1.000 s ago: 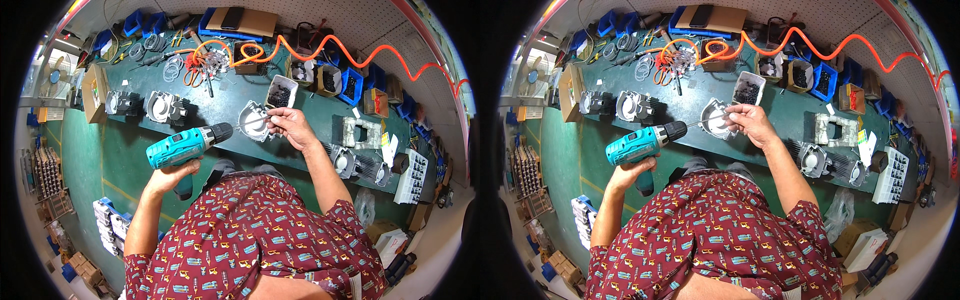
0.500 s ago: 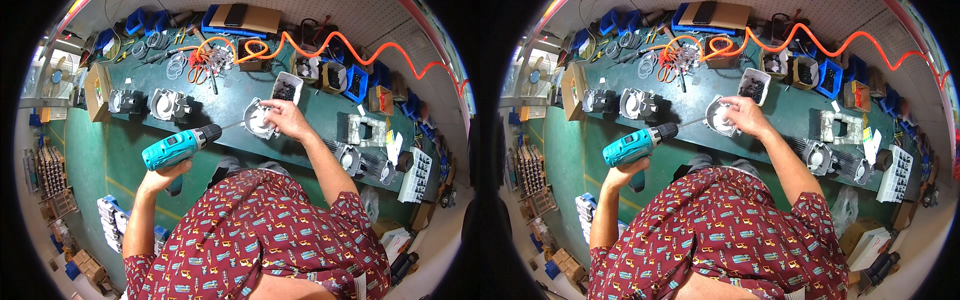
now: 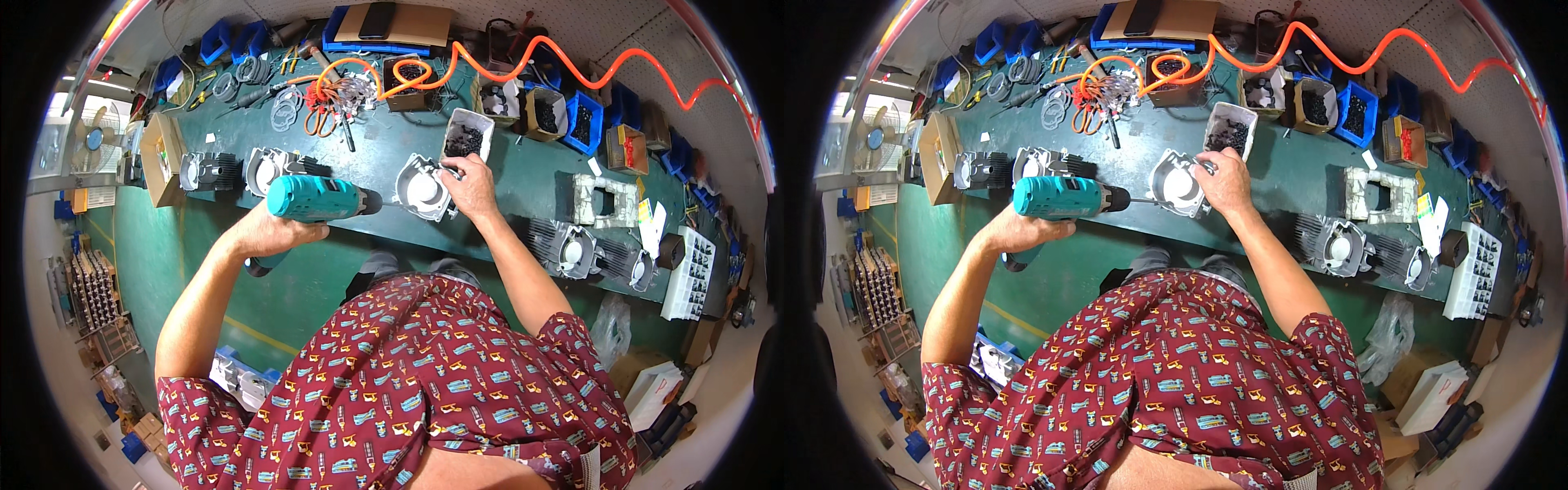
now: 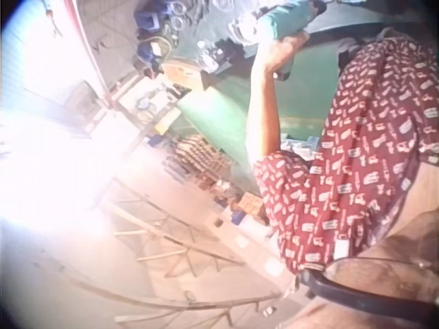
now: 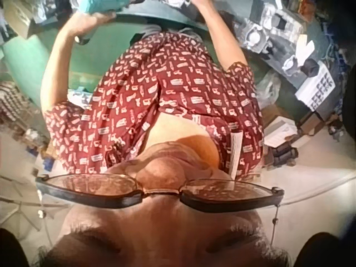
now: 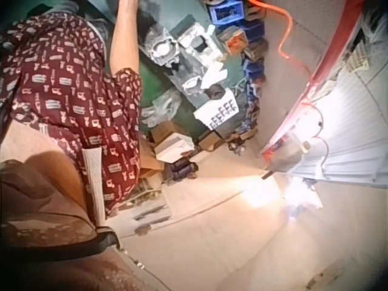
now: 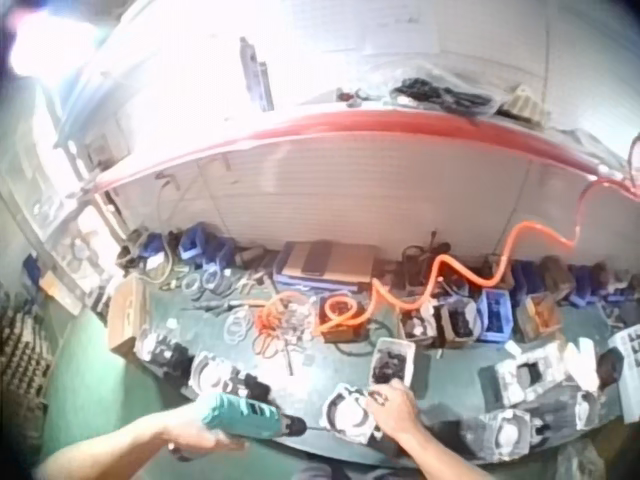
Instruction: The person uses a cordless drill to fasten screws into a metallic housing on a workbench, then switches to a pneumatic screwdriver to continue tightening screws. The person handles multiple similar housings and small fasteners throughout the sequence.
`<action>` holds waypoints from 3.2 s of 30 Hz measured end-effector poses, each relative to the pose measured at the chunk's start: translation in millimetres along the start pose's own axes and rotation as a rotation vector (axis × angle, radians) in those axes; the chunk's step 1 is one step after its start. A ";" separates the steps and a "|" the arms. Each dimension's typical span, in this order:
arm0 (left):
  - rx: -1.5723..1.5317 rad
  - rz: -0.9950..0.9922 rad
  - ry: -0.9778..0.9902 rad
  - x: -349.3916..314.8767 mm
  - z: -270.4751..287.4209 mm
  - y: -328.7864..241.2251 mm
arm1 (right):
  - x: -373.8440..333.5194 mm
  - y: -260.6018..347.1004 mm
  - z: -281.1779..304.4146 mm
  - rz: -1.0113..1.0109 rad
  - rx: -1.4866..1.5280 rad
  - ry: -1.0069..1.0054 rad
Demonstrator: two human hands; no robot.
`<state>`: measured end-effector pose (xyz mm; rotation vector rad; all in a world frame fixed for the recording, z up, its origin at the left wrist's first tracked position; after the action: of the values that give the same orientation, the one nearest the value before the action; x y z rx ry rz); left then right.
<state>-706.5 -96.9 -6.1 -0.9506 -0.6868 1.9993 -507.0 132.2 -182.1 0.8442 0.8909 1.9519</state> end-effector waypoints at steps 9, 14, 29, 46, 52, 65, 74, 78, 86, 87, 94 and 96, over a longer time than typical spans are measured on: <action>0.542 -0.262 0.064 0.5 -17.3 -61.7 | -1.7 -8.4 -8.4 -0.022 0.096 0.006; 0.418 -0.151 0.041 5.8 -16.1 -65.1 | -1.2 -11.4 -8.5 -0.029 0.128 0.007; 0.034 0.012 -0.065 2.9 -23.4 -65.5 | 1.0 -11.2 -7.8 -0.115 0.184 0.048; 0.605 0.032 -0.048 -10.8 -46.1 -74.5 | -2.1 -12.2 -16.0 -0.024 0.191 -0.043; 0.578 0.000 -0.065 -14.9 -40.9 -89.3 | 4.4 -13.8 -11.7 -0.080 0.175 0.060; -0.216 0.052 -0.274 -40.1 -43.4 -11.8 | -8.7 -29.9 44.6 -0.855 0.956 0.273; -0.400 0.052 -0.282 -39.1 -61.0 7.6 | -25.3 -24.1 32.3 -1.077 1.050 0.307; -0.445 0.047 -0.306 -39.1 -63.3 6.8 | -26.6 -18.6 29.2 -1.132 1.111 0.297; -0.389 -0.009 -0.325 -43.9 -63.2 4.1 | -25.4 -8.0 27.6 -1.183 1.148 0.296; -0.373 -0.020 -0.337 -44.5 -62.7 1.6 | -25.3 -7.4 27.0 -1.185 1.146 0.322; -0.141 -0.233 -0.298 -43.5 -53.5 -20.8 | -20.1 -6.6 29.8 -1.107 1.081 0.518; -0.183 -0.208 -0.364 -51.8 -55.4 -6.7 | -12.9 -4.7 32.6 -0.982 0.916 0.463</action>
<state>-638.1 -129.6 -13.2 -0.5893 -1.1374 1.9630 -473.1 132.0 -171.7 0.2501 2.0606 0.8101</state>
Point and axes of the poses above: each hand's wrist, its own x-axis towards the middle knuckle, its own z-axis out of the back of the hand, y = z × x, the point moved 7 cm from there along x, towards the middle knuckle, and after that the axes turned 15 degrees about -y, right-handed, at the moved point
